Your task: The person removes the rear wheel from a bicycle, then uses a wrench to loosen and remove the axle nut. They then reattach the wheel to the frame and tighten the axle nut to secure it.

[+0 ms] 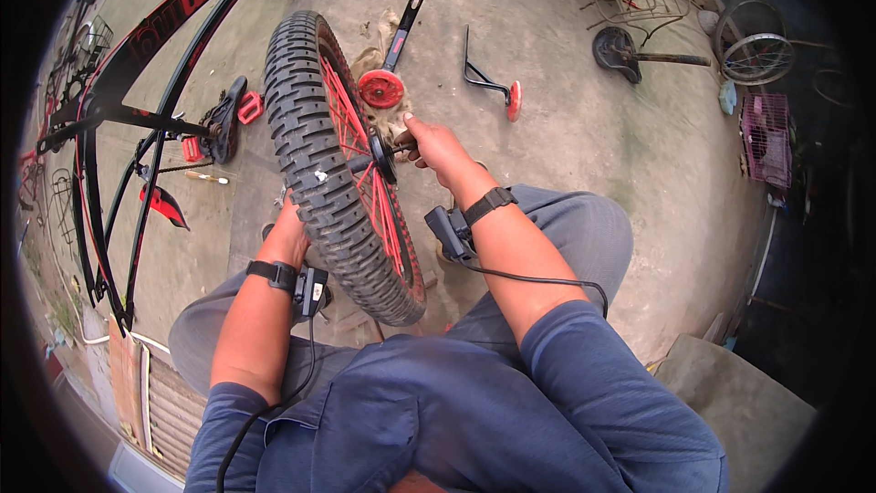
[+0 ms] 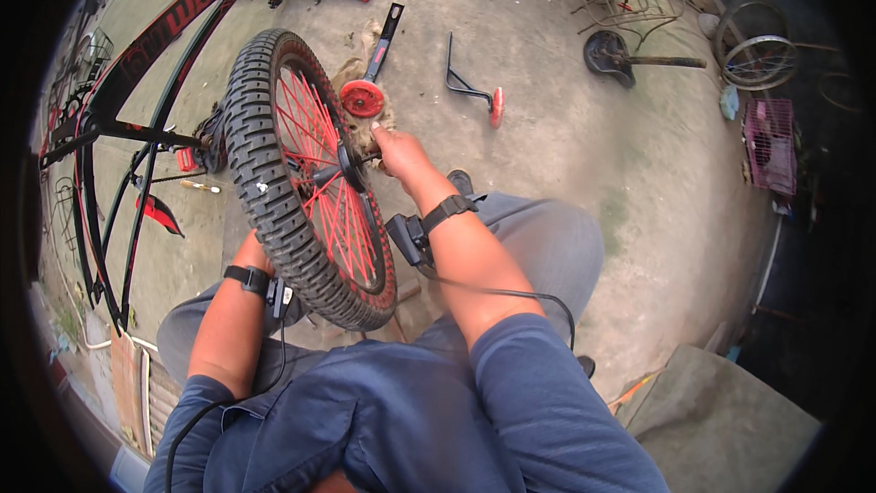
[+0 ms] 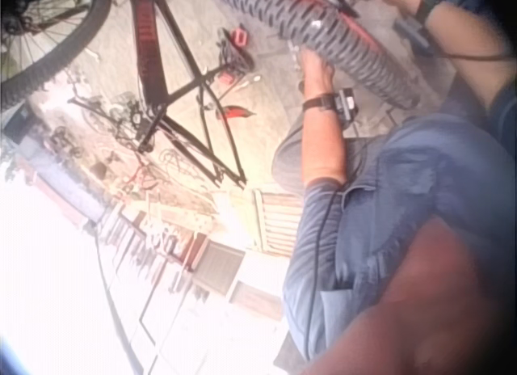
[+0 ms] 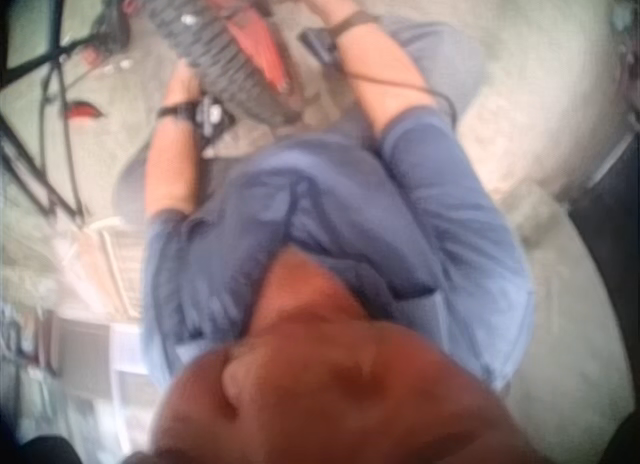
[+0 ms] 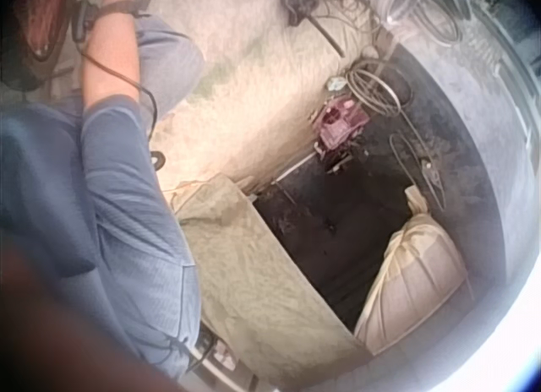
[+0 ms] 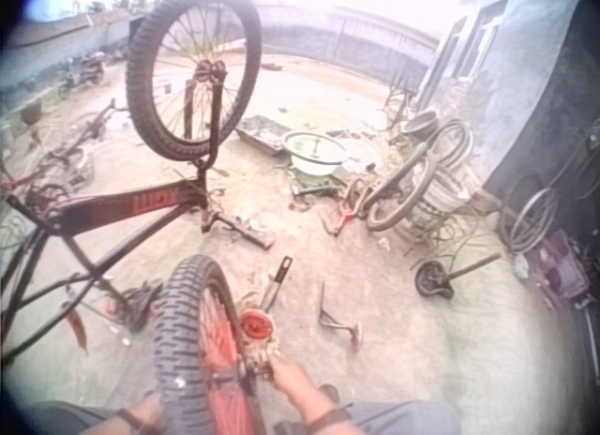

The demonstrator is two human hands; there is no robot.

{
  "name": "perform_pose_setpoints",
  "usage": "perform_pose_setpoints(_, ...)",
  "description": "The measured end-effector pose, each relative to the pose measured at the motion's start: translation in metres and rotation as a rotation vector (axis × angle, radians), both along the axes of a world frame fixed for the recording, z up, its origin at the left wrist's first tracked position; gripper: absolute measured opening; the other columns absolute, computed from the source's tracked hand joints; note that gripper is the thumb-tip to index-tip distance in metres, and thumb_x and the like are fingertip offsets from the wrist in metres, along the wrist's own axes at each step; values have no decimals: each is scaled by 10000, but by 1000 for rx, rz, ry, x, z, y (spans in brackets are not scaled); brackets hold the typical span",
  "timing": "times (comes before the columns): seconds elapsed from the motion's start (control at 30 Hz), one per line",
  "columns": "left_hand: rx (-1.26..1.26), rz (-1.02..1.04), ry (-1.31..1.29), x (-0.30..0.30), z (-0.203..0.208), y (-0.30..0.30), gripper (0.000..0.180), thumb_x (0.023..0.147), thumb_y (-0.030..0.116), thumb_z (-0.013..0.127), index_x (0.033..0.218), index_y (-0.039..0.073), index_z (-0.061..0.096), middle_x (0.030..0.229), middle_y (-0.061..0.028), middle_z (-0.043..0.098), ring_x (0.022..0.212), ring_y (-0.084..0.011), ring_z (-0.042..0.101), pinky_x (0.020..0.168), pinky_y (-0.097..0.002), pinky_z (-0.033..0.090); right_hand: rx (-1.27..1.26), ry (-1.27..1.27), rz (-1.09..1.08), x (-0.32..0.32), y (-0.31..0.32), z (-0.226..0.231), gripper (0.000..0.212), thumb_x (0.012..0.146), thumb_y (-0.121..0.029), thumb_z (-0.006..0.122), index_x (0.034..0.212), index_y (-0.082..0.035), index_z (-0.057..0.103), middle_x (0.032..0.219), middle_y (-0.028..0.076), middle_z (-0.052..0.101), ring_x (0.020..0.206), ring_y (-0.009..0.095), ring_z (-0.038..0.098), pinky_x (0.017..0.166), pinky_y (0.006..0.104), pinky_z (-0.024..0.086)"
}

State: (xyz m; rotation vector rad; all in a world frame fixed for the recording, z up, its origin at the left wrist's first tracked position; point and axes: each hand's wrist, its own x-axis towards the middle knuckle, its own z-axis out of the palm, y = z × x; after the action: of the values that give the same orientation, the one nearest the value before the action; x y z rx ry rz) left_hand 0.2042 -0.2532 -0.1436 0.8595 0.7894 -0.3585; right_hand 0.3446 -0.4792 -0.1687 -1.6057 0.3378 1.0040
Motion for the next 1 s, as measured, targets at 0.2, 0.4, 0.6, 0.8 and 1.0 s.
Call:
perform_pose_setpoints(0.2,-88,42,-19,7,-23,-6,284,948,206,589,1158,21,637,1041,-97,702,859,-217,684,757,-378,563,-154,-83,74,-1,-1,-1,505,980,-479,514,967,4,659,912,75,623,671,162,536,581,286,428)
perform_pose_setpoints(0.4,161,-68,103,9,-41,-6,193,938,273,540,874,95,580,673,6,508,534,-97,497,452,-263,374,-56,-75,84,-7,-4,0,342,933,-380,630,962,-41,666,796,30,611,617,127,544,531,278,418)
perform_pose_setpoints(0.6,261,-64,148,8,-36,-10,243,944,285,540,843,71,595,662,4,514,506,-93,481,418,-272,348,-59,58,39,-10,-8,-7,362,940,-416,632,979,-57,659,775,30,600,598,137,564,511,271,418)
perform_pose_setpoints(0.8,188,-154,107,8,-36,-5,275,950,373,522,850,121,565,705,8,522,535,-108,501,430,-259,331,111,125,30,-13,-16,-11,244,944,-290,638,1052,-72,633,829,18,617,648,141,594,565,272,473)
perform_pose_setpoints(1.0,119,-132,93,8,-29,-7,282,955,371,556,813,127,560,633,16,488,504,-103,476,430,-255,323,157,184,7,-9,-25,-18,173,973,-267,580,1059,-123,624,826,-35,610,641,106,550,572,272,467)
